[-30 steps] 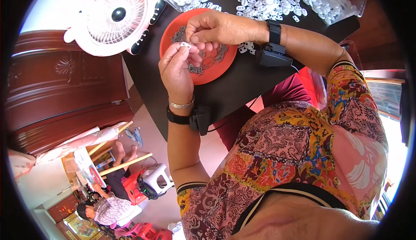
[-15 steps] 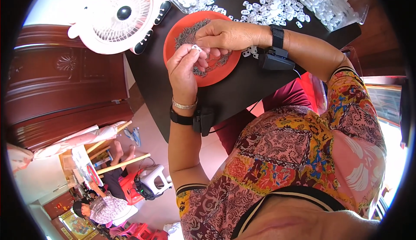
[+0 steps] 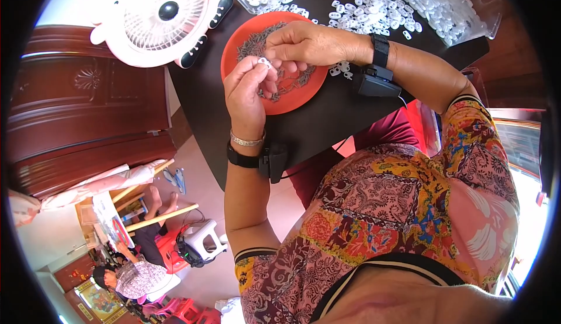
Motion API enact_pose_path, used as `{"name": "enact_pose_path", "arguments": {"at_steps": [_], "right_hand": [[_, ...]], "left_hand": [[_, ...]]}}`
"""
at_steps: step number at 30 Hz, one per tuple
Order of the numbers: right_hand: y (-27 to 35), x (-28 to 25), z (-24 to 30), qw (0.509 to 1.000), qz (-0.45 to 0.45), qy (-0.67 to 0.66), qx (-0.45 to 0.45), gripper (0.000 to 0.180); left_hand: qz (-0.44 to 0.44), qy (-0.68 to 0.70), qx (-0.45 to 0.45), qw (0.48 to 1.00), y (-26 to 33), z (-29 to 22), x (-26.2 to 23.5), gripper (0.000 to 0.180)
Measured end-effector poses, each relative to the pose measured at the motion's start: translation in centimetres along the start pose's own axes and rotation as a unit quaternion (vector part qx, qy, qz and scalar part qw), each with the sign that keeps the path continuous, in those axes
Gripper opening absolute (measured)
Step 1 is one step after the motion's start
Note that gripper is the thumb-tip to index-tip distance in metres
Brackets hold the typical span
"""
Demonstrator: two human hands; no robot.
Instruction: Assembling tiny metal pins into small white plastic components by hand.
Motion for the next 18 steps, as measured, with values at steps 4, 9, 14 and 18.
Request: {"name": "enact_pose_path", "arguments": {"at_steps": [4, 9, 14, 18], "right_hand": [[0.15, 0.08, -0.49, 0.998, 0.030, -0.014, 0.044, 0.024], [0.27, 0.15, -0.05, 0.999, 0.020, 0.002, 0.040, 0.022], [0.12, 0.29, -0.16, 1.000, 0.013, 0.005, -0.002, 0.020], [0.24, 0.29, -0.09, 1.000, 0.002, -0.014, 0.011, 0.016]], "left_hand": [[-0.006, -0.041, 0.017, 0.999, 0.04, -0.22, 0.37, 0.020], [-0.018, -0.122, 0.053, 0.991, 0.37, -0.76, 0.37, 0.017], [-0.026, -0.103, 0.038, 0.994, 0.28, -0.53, 0.06, 0.015], [-0.034, -0.050, 0.009, 0.998, 0.20, -0.10, -0.25, 0.015]]}}
Point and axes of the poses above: each hand's wrist, its own y-axis away from the middle knuckle, its own x-axis out of the palm, z = x × y, the point moved 8 cm from there along -y, towards the middle knuckle, and after that the axes turned 1 degree about z, right-handed, at the moved point
